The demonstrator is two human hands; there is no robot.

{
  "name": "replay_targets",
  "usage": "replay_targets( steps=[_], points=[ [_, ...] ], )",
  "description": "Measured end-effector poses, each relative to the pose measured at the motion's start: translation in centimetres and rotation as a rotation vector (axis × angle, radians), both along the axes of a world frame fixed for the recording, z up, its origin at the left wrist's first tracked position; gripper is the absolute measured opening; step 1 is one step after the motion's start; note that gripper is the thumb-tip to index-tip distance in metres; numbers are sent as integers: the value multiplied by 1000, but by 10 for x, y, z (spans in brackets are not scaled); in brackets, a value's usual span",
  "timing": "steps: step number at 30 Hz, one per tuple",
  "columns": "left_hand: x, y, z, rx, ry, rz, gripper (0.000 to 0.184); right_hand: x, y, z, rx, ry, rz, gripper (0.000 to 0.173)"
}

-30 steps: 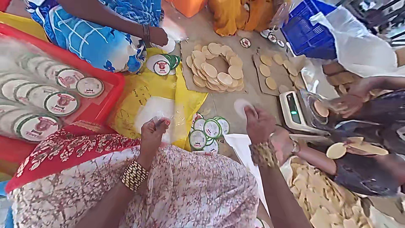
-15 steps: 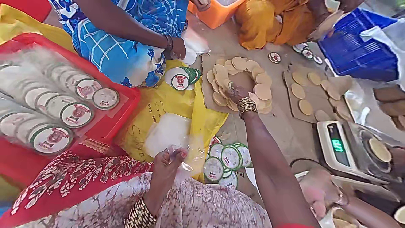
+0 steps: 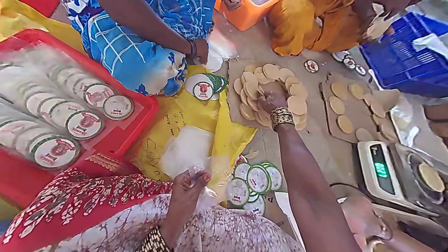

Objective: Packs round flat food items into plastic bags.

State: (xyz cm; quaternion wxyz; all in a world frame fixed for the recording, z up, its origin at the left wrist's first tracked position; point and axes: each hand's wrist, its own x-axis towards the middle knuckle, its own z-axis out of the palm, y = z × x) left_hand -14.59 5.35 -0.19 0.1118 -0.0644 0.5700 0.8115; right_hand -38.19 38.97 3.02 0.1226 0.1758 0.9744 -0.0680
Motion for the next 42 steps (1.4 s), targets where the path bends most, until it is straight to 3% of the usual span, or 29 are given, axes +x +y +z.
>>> replay_targets(
  steps=[5, 9, 12, 16, 20, 27, 35, 38, 42],
  points=[
    [0, 0, 1, -5, -32, 2, 8, 4, -1, -4, 89, 160, -87, 39],
    [-3, -2, 6, 41, -43, -9, 8, 31, -12, 18, -47, 447, -231, 34],
    [-6, -6, 6, 232, -71, -20, 8, 85, -28, 27, -384, 683, -286, 26],
    [-5, -8, 11, 476, -168, -17, 18, 179, -86, 47, -1101, 698, -563, 12],
    [18, 1, 19, 654, -242, -99, 23, 280, -144, 58, -1377, 611, -648, 22],
    [104, 31, 57, 658, -454, -70, 16, 388, -201, 39, -1181, 805, -298, 30],
    [142, 22, 78, 635, -342, -192, 11, 430, -211, 58, -936, 898, -290, 39],
    [153, 14, 82, 577, -287, -273, 13, 445, -199, 72, -1015, 904, -301, 33],
    [167, 10, 91, 406, -299, -392, 17, 469, -189, 69, -1028, 823, -268, 41]
  ],
)
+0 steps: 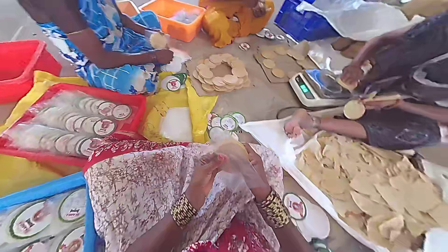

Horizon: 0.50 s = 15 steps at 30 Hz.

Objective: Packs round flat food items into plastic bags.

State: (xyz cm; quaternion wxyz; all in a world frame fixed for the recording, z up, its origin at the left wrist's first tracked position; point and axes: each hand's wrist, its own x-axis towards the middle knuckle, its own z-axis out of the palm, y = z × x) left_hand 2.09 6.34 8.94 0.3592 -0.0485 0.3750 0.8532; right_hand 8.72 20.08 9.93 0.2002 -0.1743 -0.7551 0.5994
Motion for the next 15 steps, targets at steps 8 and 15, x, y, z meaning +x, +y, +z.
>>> replay_targets(
  steps=[8, 15],
  points=[
    [49, 16, -46, -222, -180, -64, 14, 101, 50, -36, 296, -161, -320, 31],
    [55, 15, -58, -265, -112, -103, 18, 203, 117, -78, 359, -1052, -349, 65]
  ],
)
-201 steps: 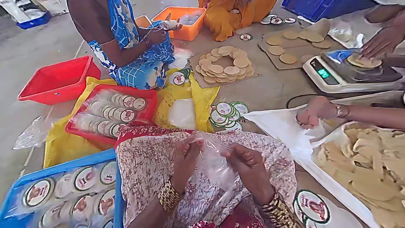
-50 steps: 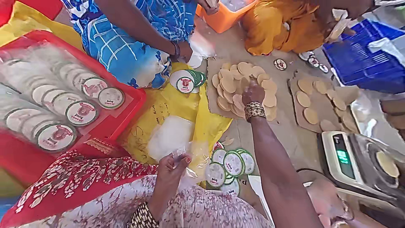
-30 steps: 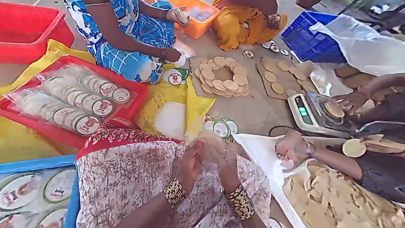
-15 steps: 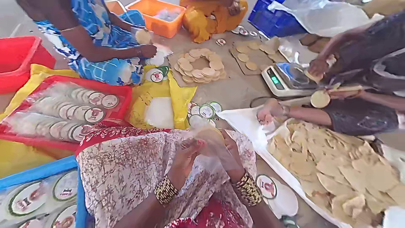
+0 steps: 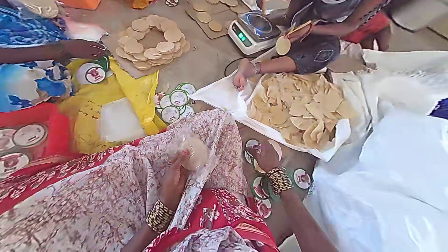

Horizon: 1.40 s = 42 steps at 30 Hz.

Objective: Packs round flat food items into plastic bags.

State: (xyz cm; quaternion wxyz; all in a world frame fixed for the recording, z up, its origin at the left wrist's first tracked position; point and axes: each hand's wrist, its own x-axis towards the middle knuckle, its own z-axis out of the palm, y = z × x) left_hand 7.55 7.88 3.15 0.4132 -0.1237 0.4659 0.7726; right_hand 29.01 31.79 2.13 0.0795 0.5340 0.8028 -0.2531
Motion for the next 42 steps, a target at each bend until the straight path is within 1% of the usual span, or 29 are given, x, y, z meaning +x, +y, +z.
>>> replay_targets(
  steps=[2, 4, 6, 8, 9, 12, 14, 16, 19, 21, 22, 24, 27, 30, 32, 34, 36, 37, 39, 40, 42],
  points=[
    [2, 1, 2, -10, 19, -1, 17, 9, -2, -21, 28, -82, 53, 69],
    [2, 1, 4, -23, 34, 13, 17, 12, -5, -36, 110, -75, 78, 63],
    [2, 1, 3, -15, 38, 33, 15, 12, -9, -41, 166, -76, 90, 53],
    [1, 1, 3, -11, 47, 30, 13, 12, -10, -45, 219, -53, 103, 50],
    [1, 1, 2, -5, 54, 29, 15, 12, -8, -44, 209, -38, 95, 54],
    [1, 0, 1, 11, 80, 14, 18, 15, 2, -41, 137, -30, 32, 76],
    [1, -1, 1, 28, 93, 9, 22, 13, 13, -36, 79, -35, -31, 83],
    [1, -2, 0, 46, 103, 13, 21, 11, 23, -34, 42, -21, -74, 76],
    [0, -4, -2, 78, 92, 45, 19, 7, 33, -33, 27, -23, -46, 55],
    [0, -7, -3, 105, 77, 48, 20, 3, 30, -26, 25, -25, -23, 47],
    [-1, -8, -3, 112, 68, 51, 21, -1, 27, -20, 12, 0, -45, 45],
    [-2, -11, -3, 120, 43, 54, 22, -10, 15, -6, -12, 150, -136, 41],
    [-2, -13, -6, 153, -6, 38, 20, -27, -6, 8, -71, 545, -275, 41],
    [-4, -14, -10, 253, -49, 8, 21, -63, -33, 43, -226, 871, -310, 29],
    [-4, -14, -13, 306, -60, -16, 20, -88, -48, 63, -329, 968, -242, 22],
    [-4, -14, -12, 344, -68, -21, 19, -111, -61, 69, -415, 992, -109, 20],
    [-4, -15, -11, 365, -82, -24, 15, -135, -73, 65, -464, 962, 4, 25],
    [-5, -16, -12, 379, -100, -34, 13, -145, -79, 61, -469, 918, 74, 33],
    [-5, -17, -10, 397, -131, -22, 13, -158, -88, 60, -405, 733, 221, 51],
    [-5, -17, -10, 398, -136, -8, 13, -162, -91, 61, -346, 644, 270, 53],
    [-7, -17, -11, 387, -137, 14, 12, -164, -95, 60, -199, 576, 341, 46]
  ],
)
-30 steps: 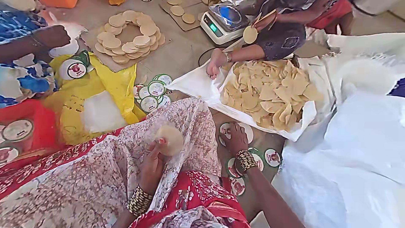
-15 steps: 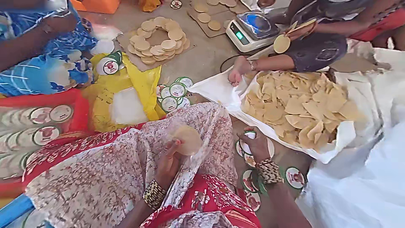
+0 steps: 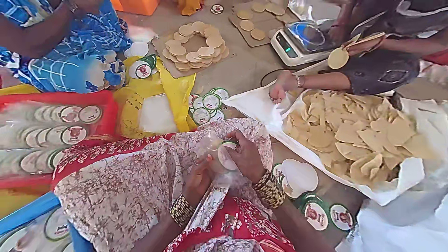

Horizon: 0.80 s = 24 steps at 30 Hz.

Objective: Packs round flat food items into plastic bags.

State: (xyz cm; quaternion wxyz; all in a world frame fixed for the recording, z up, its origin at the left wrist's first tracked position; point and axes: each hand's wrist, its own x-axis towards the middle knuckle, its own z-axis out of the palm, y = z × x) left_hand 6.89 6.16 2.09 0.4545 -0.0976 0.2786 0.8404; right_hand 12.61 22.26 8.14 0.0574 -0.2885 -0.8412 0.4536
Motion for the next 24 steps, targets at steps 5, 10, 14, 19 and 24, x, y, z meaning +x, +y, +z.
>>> replay_targets(
  steps=[5, 10, 14, 19, 24],
  points=[
    [-3, 1, -2, 11, -28, -20, 14, 6, -1, -12, 187, -12, 95, 53],
    [-2, 5, -3, -36, -36, -62, 13, -3, -28, -36, 143, 61, -45, 52],
    [-4, 4, -1, -46, -33, -49, 16, -13, -22, -30, -107, 115, -103, 67],
    [-7, 4, 4, -65, 69, 1, 14, -11, -2, -25, -333, 17, 22, 57],
    [-4, 3, 22, -75, 355, 50, 6, 0, 0, -7, -186, 311, 20, 24]
  ],
)
